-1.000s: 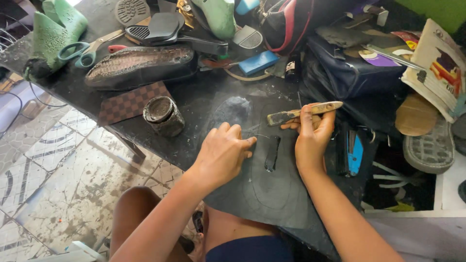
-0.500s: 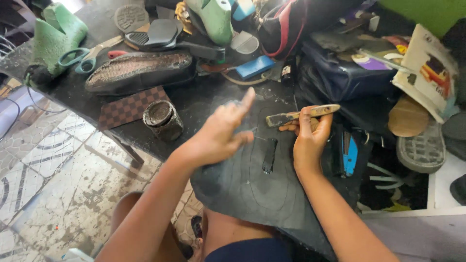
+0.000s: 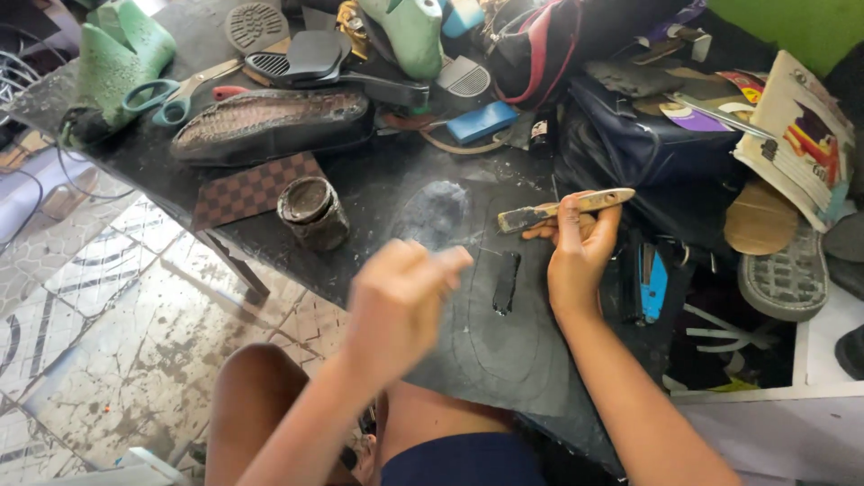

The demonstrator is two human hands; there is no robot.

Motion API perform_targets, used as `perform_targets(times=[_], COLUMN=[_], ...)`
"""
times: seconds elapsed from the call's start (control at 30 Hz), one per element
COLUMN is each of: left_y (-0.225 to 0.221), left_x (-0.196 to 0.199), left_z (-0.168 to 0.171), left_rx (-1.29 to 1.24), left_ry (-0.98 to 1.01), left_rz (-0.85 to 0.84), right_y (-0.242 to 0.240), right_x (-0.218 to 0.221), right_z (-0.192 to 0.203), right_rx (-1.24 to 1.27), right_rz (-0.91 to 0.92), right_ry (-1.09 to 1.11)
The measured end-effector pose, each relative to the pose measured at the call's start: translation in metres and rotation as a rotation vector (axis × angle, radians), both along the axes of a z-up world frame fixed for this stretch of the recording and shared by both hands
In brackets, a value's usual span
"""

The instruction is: Applying a liquid substance with a brush to shoe components on a workbench.

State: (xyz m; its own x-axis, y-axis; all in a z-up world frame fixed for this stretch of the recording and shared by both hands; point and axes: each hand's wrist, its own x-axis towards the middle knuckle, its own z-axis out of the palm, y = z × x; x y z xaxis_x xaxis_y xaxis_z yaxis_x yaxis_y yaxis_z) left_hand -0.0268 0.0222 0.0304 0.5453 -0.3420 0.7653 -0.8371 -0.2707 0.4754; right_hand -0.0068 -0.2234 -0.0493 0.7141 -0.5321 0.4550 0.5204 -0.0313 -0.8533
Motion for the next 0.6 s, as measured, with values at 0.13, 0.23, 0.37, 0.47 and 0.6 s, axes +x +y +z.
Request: perform_targets(times=[0.13,0.23,0.37,0.47,0.6], left_y=[-0.015,-0.019,-0.023,-0.025,-0.028], left_x=[-0.018,-0.017,-0.013,-0.010,-0.001], left_z=[-0.026,-0.039,-0.038,-0.036,-0.034], left_rx=[0.295,0.549,0.616,0.591,0.540], left_ry=[0.019,-0.013,-0.010,0.052,0.083], left_rz=[-0.092,-0.043,-0.056,-0.085,-0.132], right_y=[0.000,0.000,-0.004,-0.006,-0.006], right_x=[0.001,0.002,0.006,0.008,0.010], right_z=[0.002,-0.001,-0.004,-0.010,-0.011], right_rx=[0.050,0.053,0.055,0.083,0.082], right_rz=[-0.002,0.005,0.017,0.047,0.057], right_ry=[0.002,0.002,0.021,0.050,0.046])
